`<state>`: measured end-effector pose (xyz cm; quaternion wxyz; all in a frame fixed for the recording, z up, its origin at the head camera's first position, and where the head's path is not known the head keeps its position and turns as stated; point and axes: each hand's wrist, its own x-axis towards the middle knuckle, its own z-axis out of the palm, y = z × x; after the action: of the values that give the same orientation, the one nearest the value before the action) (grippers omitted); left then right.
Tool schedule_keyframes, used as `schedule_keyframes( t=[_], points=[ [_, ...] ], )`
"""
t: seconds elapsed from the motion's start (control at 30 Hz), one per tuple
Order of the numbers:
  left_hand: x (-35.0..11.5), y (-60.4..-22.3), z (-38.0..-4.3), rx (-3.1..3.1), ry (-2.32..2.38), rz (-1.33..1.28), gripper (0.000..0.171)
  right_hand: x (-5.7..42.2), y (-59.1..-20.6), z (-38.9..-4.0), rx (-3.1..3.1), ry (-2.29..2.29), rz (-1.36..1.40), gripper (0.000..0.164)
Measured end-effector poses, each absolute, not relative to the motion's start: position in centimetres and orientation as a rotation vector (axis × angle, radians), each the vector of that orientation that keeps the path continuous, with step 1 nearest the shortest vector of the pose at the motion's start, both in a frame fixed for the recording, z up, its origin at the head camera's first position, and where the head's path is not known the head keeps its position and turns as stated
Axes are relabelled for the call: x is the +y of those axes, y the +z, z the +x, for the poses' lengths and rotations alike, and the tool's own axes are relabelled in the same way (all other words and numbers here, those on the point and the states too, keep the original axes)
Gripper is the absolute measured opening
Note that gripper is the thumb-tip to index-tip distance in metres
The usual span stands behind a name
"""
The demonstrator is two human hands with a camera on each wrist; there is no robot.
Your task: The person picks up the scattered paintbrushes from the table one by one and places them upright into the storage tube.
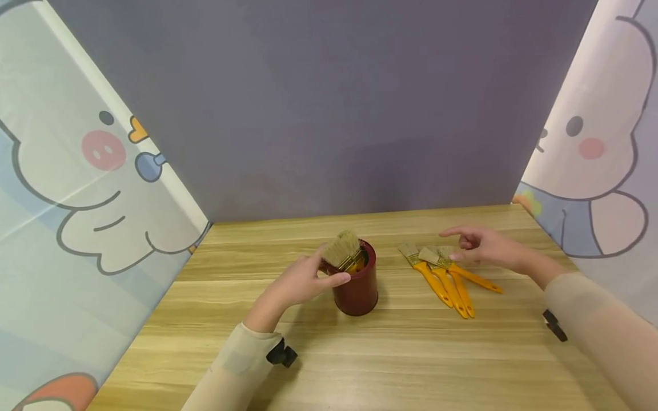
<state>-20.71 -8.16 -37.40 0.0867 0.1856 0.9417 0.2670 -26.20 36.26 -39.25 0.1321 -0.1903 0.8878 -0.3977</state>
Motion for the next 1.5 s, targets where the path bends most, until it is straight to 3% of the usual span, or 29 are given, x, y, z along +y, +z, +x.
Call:
schedule_keyframes(
  t=[0.3,0.83,1.5],
  points=[
    [-8.5,-37.3,-20.4,2.789,0.795,0.552,0.111,40.7,-42.5,-27.4,2.387,-0.975,-0.465,0.057],
    [-9.6,-36.6,-20.7,2.733,0.88,0.504,0.105,37.4,-42.0,-29.6,2.364,-0.916,-0.357,0.046],
    [-8.1,-37.4,-20.4,2.704,1.025,0.541,0.097,38.3,-41.6,-27.8,2.44,-0.761,-0.356,0.033]
  ],
)
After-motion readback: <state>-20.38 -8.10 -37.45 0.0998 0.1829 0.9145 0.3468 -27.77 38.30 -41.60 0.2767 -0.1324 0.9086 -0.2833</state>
